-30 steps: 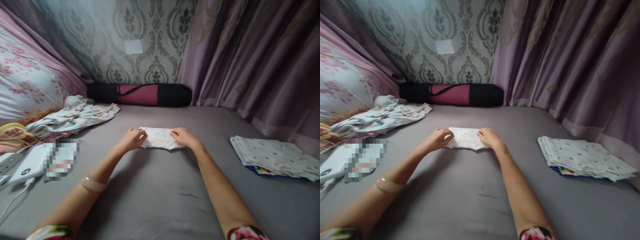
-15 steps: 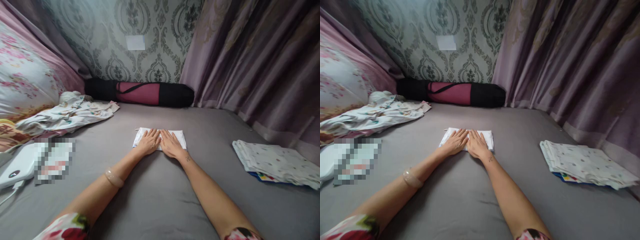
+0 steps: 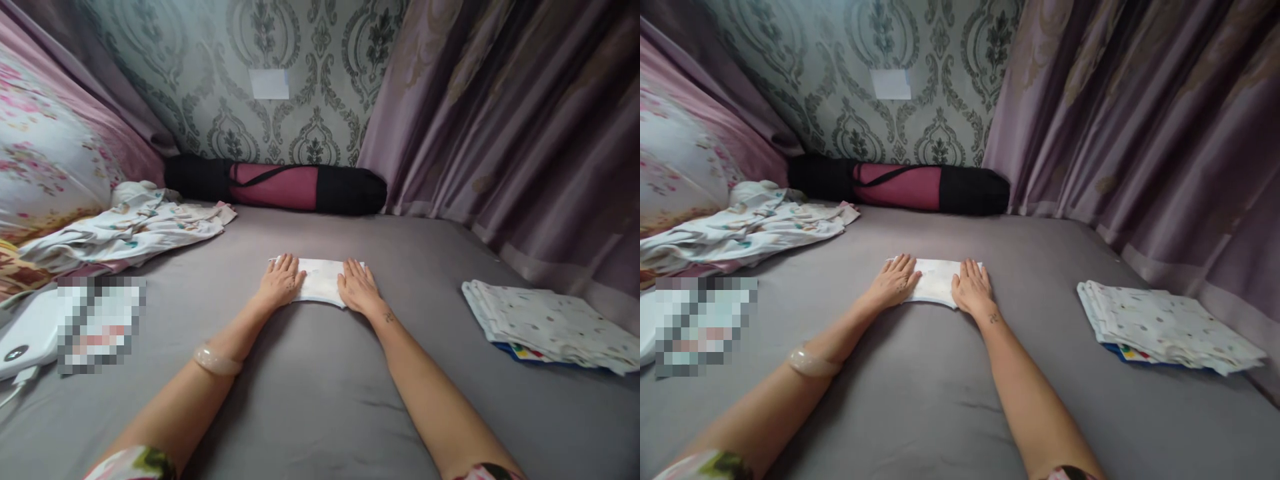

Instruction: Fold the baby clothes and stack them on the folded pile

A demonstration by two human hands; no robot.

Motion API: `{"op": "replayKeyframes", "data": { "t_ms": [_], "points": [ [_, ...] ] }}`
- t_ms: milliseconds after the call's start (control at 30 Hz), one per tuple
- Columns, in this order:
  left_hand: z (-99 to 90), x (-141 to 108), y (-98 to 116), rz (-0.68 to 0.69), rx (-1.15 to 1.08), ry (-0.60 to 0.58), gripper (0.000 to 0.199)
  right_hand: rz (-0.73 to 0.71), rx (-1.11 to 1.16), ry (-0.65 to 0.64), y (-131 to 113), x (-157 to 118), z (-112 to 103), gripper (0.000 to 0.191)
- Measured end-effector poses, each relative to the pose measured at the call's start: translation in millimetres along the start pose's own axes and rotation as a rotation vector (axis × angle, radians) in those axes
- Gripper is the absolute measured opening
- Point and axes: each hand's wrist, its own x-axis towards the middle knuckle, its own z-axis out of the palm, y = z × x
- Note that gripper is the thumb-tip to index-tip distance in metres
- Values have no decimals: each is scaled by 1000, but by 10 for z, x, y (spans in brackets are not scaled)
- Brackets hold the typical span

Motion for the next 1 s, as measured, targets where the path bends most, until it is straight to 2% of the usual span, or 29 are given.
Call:
{"op": "replayKeyframes", "data": {
  "t_ms": [300, 400, 467, 533, 700, 1000],
  "points": [
    [-31, 2, -193, -80, -70, -61, 60, 85, -13, 5, 88, -23, -27, 61],
    [-70, -11, -129, -61, -27, 45, 58, 50, -14, 49, 73, -26, -69, 61],
    [-89, -17, -63, -5, 12, 175, 57, 5, -22, 119, 55, -23, -88, 60],
    [-81, -15, -14, 58, 28, 229, 57, -16, -24, 142, 43, -16, -82, 60],
    [12, 6, -31, 64, -7, 16, 59, 38, 1, 17, 66, -3, 3, 62],
    [22, 16, -64, 60, -51, -7, 58, 44, 3, 0, 72, -3, 13, 63]
  ]
}}
